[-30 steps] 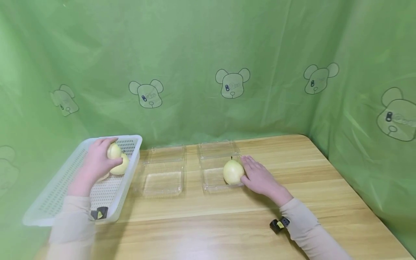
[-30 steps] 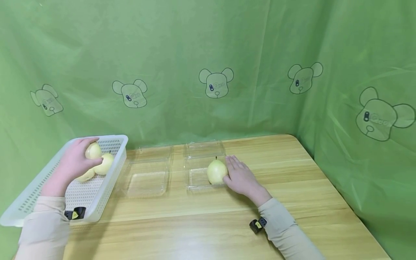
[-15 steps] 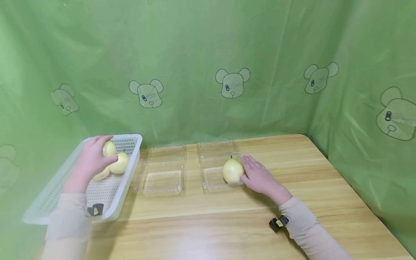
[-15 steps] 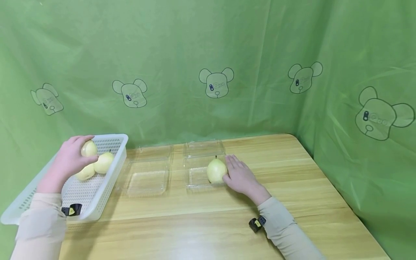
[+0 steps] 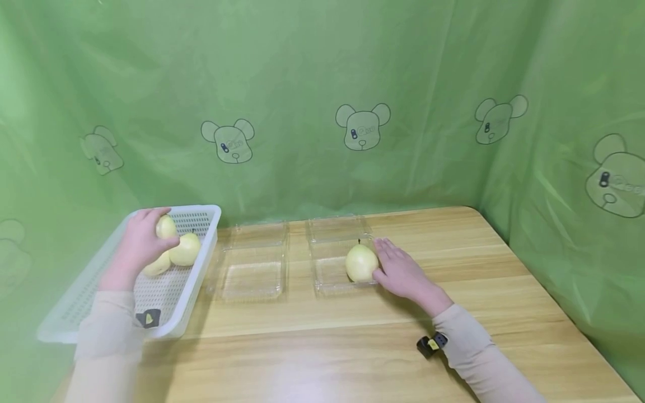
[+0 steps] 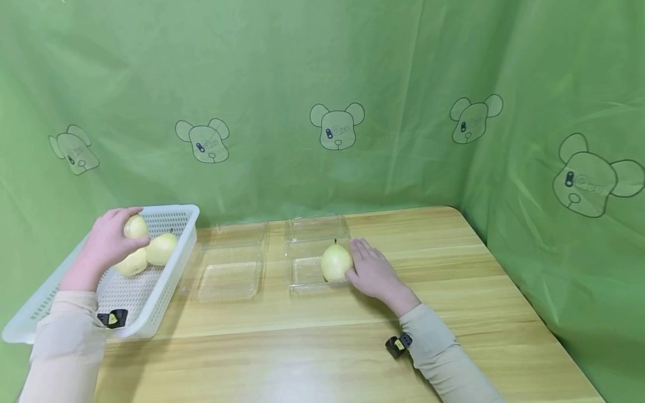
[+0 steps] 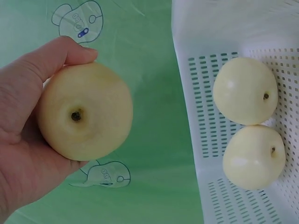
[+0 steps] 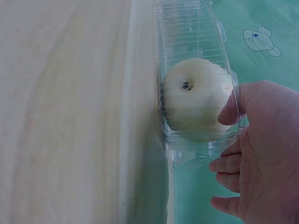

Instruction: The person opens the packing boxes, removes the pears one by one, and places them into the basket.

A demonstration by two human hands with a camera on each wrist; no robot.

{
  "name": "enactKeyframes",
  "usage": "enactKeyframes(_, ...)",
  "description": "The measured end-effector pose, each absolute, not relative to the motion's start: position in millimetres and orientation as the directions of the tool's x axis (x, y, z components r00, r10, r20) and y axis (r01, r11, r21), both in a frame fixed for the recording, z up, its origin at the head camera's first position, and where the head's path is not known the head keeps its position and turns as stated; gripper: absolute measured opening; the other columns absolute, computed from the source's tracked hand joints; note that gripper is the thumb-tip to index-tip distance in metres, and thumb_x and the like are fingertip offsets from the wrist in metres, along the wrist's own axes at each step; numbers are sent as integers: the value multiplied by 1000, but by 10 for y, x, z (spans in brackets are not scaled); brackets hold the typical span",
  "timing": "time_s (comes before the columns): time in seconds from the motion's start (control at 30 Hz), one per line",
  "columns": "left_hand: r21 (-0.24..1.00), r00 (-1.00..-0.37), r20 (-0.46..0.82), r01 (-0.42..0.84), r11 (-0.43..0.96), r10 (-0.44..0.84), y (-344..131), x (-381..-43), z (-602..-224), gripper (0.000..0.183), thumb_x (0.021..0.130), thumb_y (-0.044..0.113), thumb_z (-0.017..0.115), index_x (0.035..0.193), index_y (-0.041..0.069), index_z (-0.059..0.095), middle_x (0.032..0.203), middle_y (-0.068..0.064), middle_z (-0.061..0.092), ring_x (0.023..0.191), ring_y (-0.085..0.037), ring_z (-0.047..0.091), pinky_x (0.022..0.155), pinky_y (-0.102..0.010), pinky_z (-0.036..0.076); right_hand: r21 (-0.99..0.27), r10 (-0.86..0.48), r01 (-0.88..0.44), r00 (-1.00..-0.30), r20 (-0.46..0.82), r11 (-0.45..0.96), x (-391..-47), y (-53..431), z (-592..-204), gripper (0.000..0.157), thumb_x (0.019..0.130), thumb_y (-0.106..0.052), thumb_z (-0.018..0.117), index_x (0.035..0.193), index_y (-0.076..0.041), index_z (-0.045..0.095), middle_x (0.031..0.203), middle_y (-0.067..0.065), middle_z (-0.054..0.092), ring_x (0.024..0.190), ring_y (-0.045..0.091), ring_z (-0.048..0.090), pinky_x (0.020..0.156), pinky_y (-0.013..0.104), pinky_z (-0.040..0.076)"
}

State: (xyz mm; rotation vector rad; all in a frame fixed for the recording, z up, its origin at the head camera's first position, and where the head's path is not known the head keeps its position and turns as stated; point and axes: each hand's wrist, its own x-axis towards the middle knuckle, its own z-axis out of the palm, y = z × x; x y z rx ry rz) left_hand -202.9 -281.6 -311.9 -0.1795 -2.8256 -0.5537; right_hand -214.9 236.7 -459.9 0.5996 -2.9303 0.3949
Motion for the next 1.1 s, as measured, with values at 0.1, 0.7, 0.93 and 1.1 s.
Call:
enactKeyframes(0.1, 369, -958, 279, 165, 915, 61, -2853, -2046, -3149, 75, 78, 14, 75, 141, -7, 39, 140, -41, 36, 127, -59, 32, 102, -74, 30, -225, -369, -402, -913, 175, 888, -2140, 2361, -4595, 70, 95, -31, 45, 149, 9, 25, 157, 26, 26, 146, 44, 24, 120, 56, 24)
enactKeyframes(0.7, 419, -963, 270, 136, 898, 20, -3174, -2118, -3353, 74, 81, 15, 72, 142, -10, 37, 141, -39, 37, 130, -58, 31, 107, -72, 24, -227, -368, -400, -914, 168, 888, -2159, 2349, -4617, 69, 96, -31, 44, 150, 8, 24, 158, 25, 26, 147, 43, 23, 120, 55, 24)
enactKeyframes(0.93, 460, -970, 241, 130, 878, 17, -3247, -2188, -3394, 74, 82, 14, 71, 142, -11, 36, 141, -40, 38, 128, -59, 34, 106, -72, 26, -238, -371, -401, -914, 164, 885, -2157, 2345, -4596, 69, 96, -30, 44, 149, 8, 24, 158, 25, 25, 147, 43, 23, 121, 54, 23)
enactKeyframes(1.1, 483, -975, 221, 118, 868, 10, -3300, -2230, -3413, 74, 85, 17, 71, 142, -12, 34, 141, -41, 37, 127, -59, 35, 105, -72, 28, -239, -372, -403, -913, 165, 883, -2162, 2360, -4595, 69, 96, -30, 44, 149, 9, 24, 158, 25, 24, 147, 43, 22, 121, 55, 23)
